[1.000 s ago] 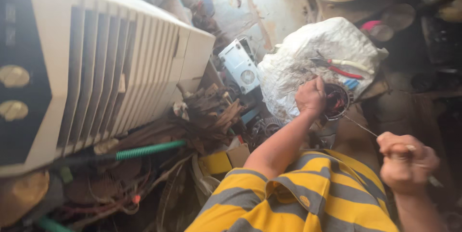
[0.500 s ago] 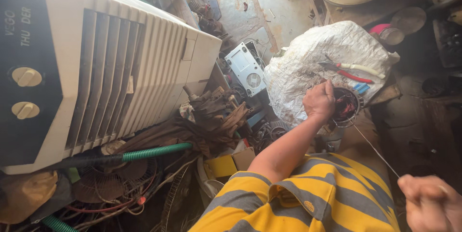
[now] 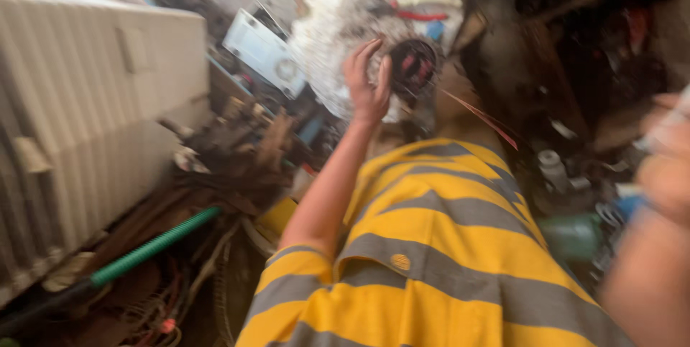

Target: The person uses pliers to cut and pull copper wires from a small electric motor stator. They repeatedly cut wire ends and pull out wire bundles, then inspect the stator and continue cutting remaining wires.

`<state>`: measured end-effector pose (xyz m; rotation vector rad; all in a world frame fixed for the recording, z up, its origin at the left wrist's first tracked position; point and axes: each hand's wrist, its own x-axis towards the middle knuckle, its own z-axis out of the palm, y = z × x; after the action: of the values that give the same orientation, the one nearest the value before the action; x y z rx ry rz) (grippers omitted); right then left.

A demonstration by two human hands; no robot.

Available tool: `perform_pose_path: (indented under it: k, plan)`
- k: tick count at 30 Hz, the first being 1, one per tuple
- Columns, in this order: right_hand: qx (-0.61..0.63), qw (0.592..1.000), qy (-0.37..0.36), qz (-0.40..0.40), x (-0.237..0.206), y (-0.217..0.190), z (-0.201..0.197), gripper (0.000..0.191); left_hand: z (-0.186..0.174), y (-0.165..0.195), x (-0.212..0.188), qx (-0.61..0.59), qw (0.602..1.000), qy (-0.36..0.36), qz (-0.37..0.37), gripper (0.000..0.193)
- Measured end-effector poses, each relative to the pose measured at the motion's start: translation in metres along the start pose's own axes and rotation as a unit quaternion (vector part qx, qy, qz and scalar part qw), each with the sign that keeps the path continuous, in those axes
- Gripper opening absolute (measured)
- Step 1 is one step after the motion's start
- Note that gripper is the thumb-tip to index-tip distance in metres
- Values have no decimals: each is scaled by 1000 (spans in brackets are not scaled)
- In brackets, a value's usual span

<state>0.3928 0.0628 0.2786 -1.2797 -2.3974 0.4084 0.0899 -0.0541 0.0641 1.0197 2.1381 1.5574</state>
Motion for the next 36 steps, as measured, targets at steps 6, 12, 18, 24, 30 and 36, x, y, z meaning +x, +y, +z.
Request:
perform_pose_path:
  k: [6,12,18,24,30,36]
  plan:
    - [212,949,-220,73,-20,4,107,52,-30,46,-42,45,957,-259,124,34]
    - [438,870,-138,180,-48,21,152,12,13,40,-55,-1,947,-307,91,31]
    - [524,776,-133,325,-65,39,155,11,34,20,-70,64,940,-328,61,24]
    - [534,767,-165,315,-82,70,148,13,42,6,-94,145,870,-441,166,45]
    - [419,826,-159,341,-88,137,138,20,-6,-35,-112,183,824,-515,150,23]
    - [-57,982,-152,-98,-61,115,122,44,-75,-42,-69,247,764,-592,64,47]
